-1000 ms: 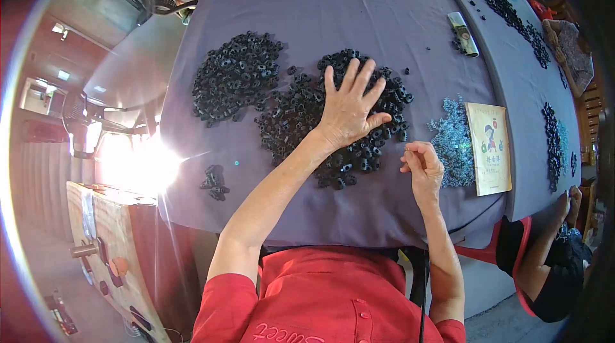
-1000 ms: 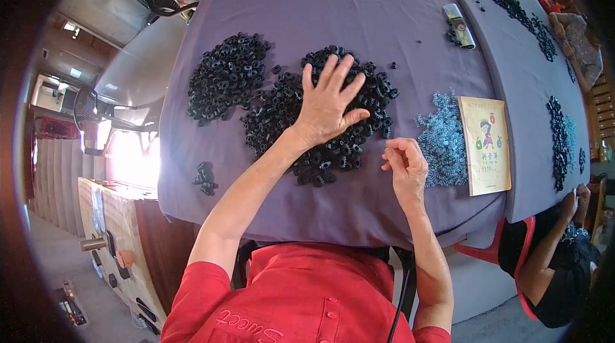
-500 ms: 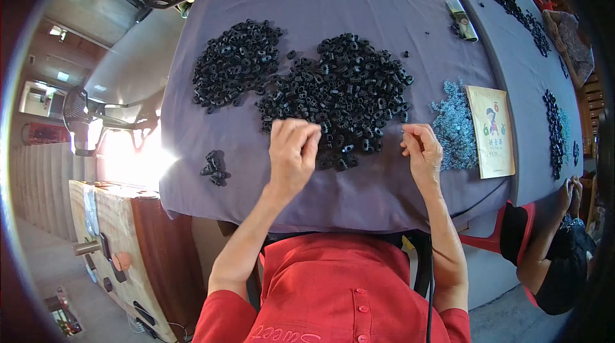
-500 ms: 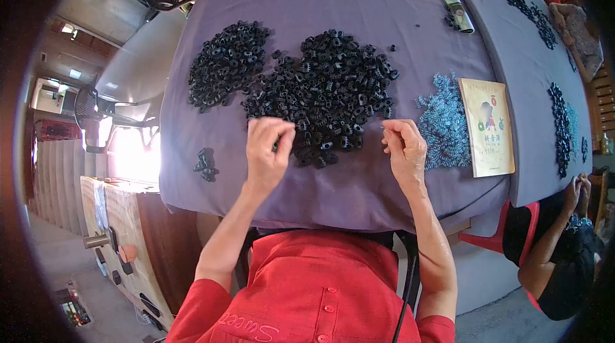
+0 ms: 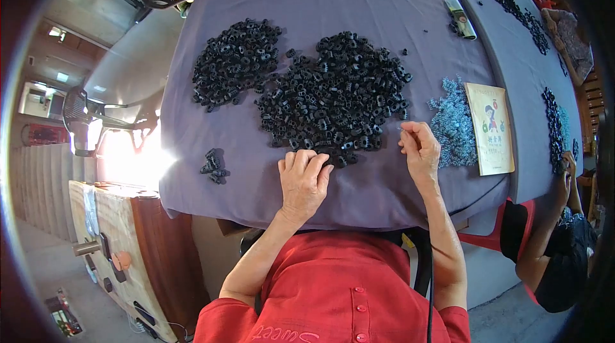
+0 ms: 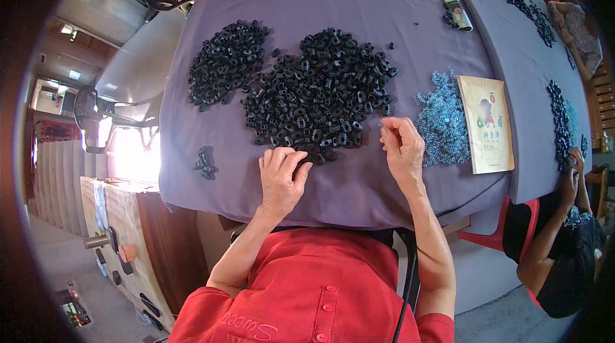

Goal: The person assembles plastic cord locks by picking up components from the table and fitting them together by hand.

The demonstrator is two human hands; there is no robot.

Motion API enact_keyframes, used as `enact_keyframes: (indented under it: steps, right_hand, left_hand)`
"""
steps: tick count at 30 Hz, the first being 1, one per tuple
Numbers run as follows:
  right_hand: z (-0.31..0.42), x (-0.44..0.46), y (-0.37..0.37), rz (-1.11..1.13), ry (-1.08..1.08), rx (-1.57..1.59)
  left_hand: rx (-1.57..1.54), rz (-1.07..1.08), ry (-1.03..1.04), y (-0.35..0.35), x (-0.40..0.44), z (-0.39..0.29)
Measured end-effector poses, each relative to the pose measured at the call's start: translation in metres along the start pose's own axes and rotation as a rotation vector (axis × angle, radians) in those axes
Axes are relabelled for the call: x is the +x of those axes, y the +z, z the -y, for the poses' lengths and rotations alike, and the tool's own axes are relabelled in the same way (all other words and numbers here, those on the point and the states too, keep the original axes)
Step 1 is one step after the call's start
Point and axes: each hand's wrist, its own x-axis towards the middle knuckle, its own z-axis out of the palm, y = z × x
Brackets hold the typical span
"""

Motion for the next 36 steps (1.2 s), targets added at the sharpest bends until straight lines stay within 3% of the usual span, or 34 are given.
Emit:
enact_keyframes:
  steps: [7,15,25,28,31,36]
  right_hand:
    - [0.002,-0.001,-0.001,0.013,-0.014,-0.017]
    - [0.004,-0.001,-0.001,0.013,-0.037,-0.016]
    - [0.003,-0.001,-0.002,0.026,-0.037,-0.002]
    - [0.004,-0.001,-0.002,0.027,-0.057,-0.022]
    - [0.003,0.000,-0.001,0.021,-0.061,-0.024]
    - [0.005,0.000,-0.003,0.032,-0.039,-0.019]
  left_hand:
    - [0.000,0.105,0.099,0.002,0.016,-0.016]
    - [0.030,0.034,0.229,0.014,0.012,-0.008]
    - [0.014,0.006,0.188,0.014,0.012,-0.011]
    - [-0.112,-0.088,0.145,0.015,0.015,-0.009]
    - [-0.470,-0.135,-0.067,0.015,0.014,-0.011]
    - [-0.965,0.030,-0.469,0.006,0.012,-0.015]
